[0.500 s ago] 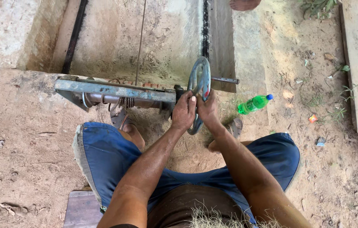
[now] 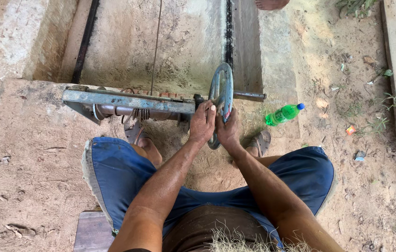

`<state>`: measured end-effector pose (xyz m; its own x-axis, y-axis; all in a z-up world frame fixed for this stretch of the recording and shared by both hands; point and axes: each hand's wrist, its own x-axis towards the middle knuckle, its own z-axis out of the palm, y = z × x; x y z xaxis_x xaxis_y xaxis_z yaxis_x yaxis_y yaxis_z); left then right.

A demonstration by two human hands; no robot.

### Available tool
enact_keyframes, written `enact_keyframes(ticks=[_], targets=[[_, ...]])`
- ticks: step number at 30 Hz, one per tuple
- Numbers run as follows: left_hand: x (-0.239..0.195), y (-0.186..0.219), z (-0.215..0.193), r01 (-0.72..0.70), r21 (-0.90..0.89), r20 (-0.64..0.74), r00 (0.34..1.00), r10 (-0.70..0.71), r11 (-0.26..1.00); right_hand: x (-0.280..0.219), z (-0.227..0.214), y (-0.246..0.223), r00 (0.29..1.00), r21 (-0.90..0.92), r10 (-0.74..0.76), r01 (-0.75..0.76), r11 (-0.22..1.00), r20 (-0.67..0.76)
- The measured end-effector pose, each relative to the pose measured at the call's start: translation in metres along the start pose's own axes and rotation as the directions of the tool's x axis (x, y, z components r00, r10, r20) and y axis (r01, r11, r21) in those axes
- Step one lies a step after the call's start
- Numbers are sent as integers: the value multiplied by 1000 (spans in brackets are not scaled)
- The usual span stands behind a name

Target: The person operates a manual winch by turning a wheel to lower and raise a rope into a well. The person sits on the ground next to the well and uses both hands to rotate the wheel.

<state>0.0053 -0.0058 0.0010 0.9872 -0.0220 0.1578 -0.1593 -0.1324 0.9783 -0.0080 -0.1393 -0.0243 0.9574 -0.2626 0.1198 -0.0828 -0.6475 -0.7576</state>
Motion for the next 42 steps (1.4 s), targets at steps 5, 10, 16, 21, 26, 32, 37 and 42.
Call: enact_keyframes(ticks=[5, 10, 16, 21, 26, 32, 37, 42], targets=[[0, -1, 0, 21, -28, 20, 1000, -21, 999, 1, 16, 24, 1000, 75, 19, -18, 997, -15], [-1, -1, 3, -9, 7, 11, 1000, 9, 1000, -1, 19, 27, 999, 62, -32, 35, 997, -44], [0, -4, 9, 17, 8, 6, 1000, -17, 1000, -11, 4, 5, 998, 49, -56, 58, 997, -27], [15, -5, 15, 74, 55, 31, 997, -76, 996, -10, 5, 2, 1000, 108, 3, -5, 994, 22], [47, 13, 14, 50, 174, 57, 997, -61, 984, -14, 10, 17, 987, -51, -158, 157, 986, -21], [95, 41, 33, 104, 385, 113, 981, -158, 917, -22, 14, 19, 994, 17, -108, 109, 994, -31], [129, 52, 61, 72, 521, 208, 956, -209, 850, -29, 8, 9, 989, 69, -132, 136, 988, -62], [145, 44, 74, 210, 590, 193, 901, -389, 779, -32, 2, 0, 983, 81, -170, 175, 981, -62]])
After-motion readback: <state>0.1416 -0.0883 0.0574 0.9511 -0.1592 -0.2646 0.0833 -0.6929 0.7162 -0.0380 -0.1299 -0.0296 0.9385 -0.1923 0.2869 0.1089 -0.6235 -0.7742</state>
